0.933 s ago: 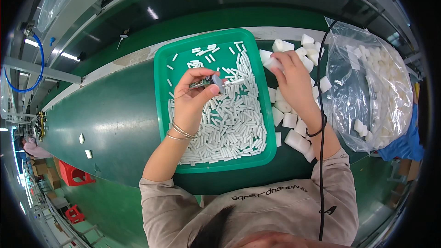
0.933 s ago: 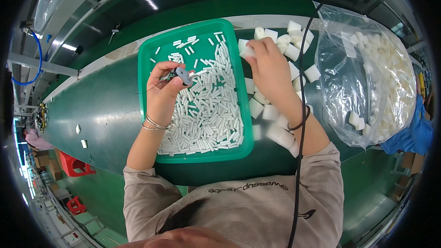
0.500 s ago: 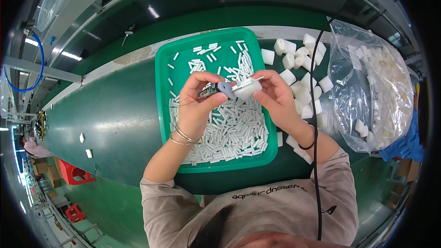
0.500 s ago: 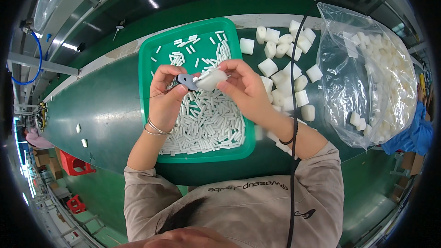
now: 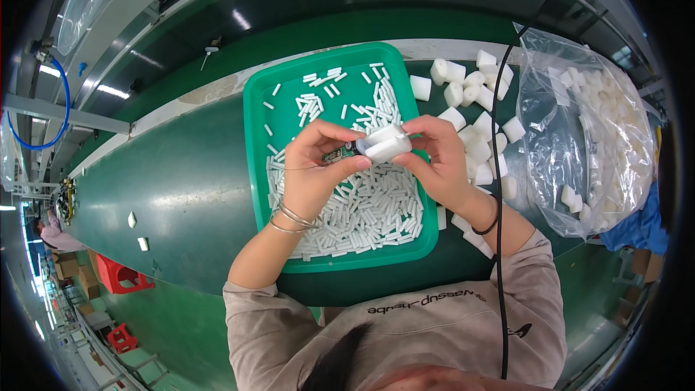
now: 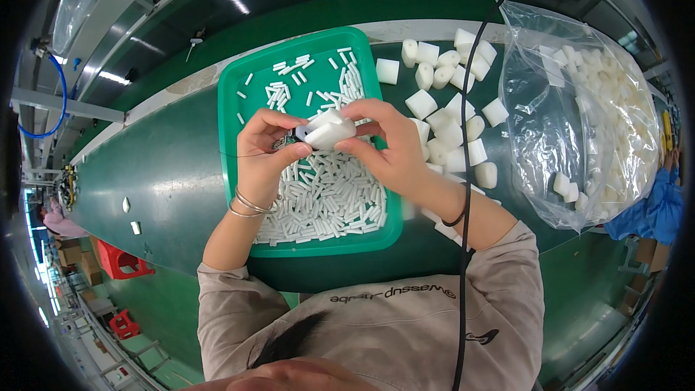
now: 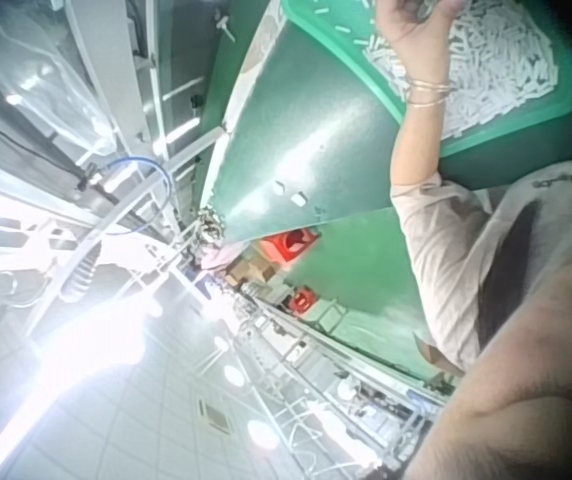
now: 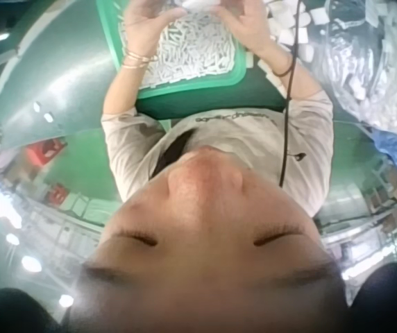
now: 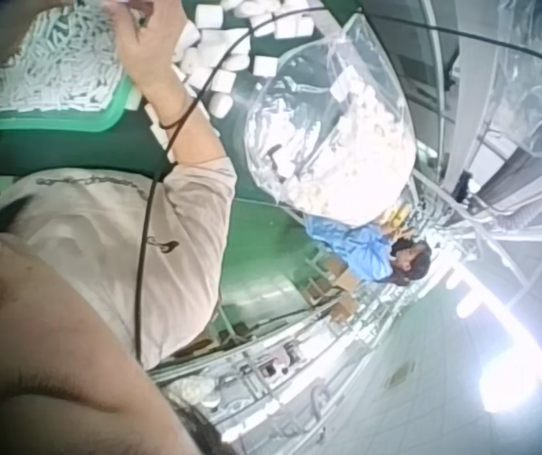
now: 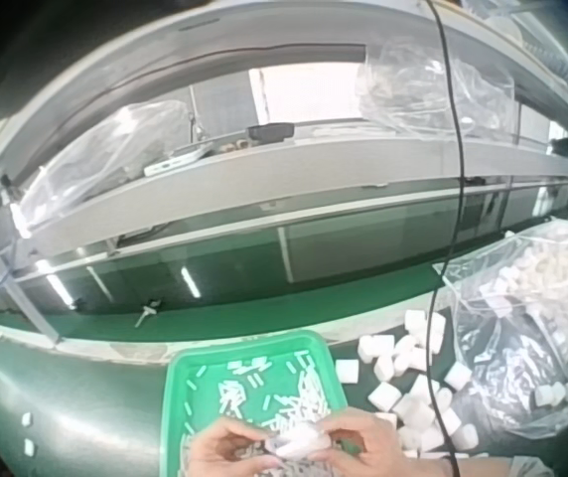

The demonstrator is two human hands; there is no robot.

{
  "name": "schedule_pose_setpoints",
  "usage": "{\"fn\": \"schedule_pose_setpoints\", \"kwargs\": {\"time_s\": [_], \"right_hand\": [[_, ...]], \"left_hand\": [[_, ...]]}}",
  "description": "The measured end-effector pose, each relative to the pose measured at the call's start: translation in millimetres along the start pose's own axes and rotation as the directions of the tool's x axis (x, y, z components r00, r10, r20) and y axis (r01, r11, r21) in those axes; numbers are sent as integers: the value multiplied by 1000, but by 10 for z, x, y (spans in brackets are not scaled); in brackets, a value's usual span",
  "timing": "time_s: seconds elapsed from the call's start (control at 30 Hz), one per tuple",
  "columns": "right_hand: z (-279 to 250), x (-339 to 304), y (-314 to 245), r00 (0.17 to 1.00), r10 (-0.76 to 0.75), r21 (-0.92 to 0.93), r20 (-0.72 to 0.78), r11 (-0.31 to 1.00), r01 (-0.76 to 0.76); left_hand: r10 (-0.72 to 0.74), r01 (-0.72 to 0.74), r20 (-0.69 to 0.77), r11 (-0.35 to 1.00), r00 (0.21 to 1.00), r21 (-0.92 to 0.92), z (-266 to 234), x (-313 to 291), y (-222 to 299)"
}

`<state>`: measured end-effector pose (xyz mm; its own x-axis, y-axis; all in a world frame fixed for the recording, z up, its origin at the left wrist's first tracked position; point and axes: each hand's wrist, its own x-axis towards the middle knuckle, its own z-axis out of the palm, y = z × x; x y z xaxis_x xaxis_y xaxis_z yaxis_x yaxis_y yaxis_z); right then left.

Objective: The person picks up small white tubes from a green tray and inserts them into an electronic component before wrapping the assembly in a piece of white foam.

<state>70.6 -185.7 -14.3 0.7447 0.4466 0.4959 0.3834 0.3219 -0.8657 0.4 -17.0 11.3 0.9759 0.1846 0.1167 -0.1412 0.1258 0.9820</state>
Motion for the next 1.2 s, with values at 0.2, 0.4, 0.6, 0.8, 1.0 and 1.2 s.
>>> {"fn": "schedule_pose_setpoints", "kwargs": {"time_s": [0.2, 0.4, 0.6, 0.8, 1.0, 1.2], "right_hand": [[-2, -51, 32, 999, 28, -31, 42, 999, -27], [33, -44, -25, 961, 275, 82, 26, 958, -276], [22, -13, -5, 905, 418, 198, 76, 884, -424], [4, 21, -85, 910, 405, 267, 90, 870, -414], [131, -75, 33, 760, 27, -448, 650, 821, 354], [12, -161, 154, 684, 116, -466, 720, 811, 354]], "left_hand": [[-87, 87, 9, 996, 996, -25, 29, -12, -2], [33, -33, 4, 976, 999, 217, 61, -47, 53], [105, -108, 23, 955, 994, 275, 88, 39, 26], [-143, 154, -79, 976, 987, 155, -271, 991, 32], [135, 34, -271, 842, 953, 538, -1401, 2414, -698], [241, 502, -479, -41, 844, 864, -1720, 2694, -663]]}}
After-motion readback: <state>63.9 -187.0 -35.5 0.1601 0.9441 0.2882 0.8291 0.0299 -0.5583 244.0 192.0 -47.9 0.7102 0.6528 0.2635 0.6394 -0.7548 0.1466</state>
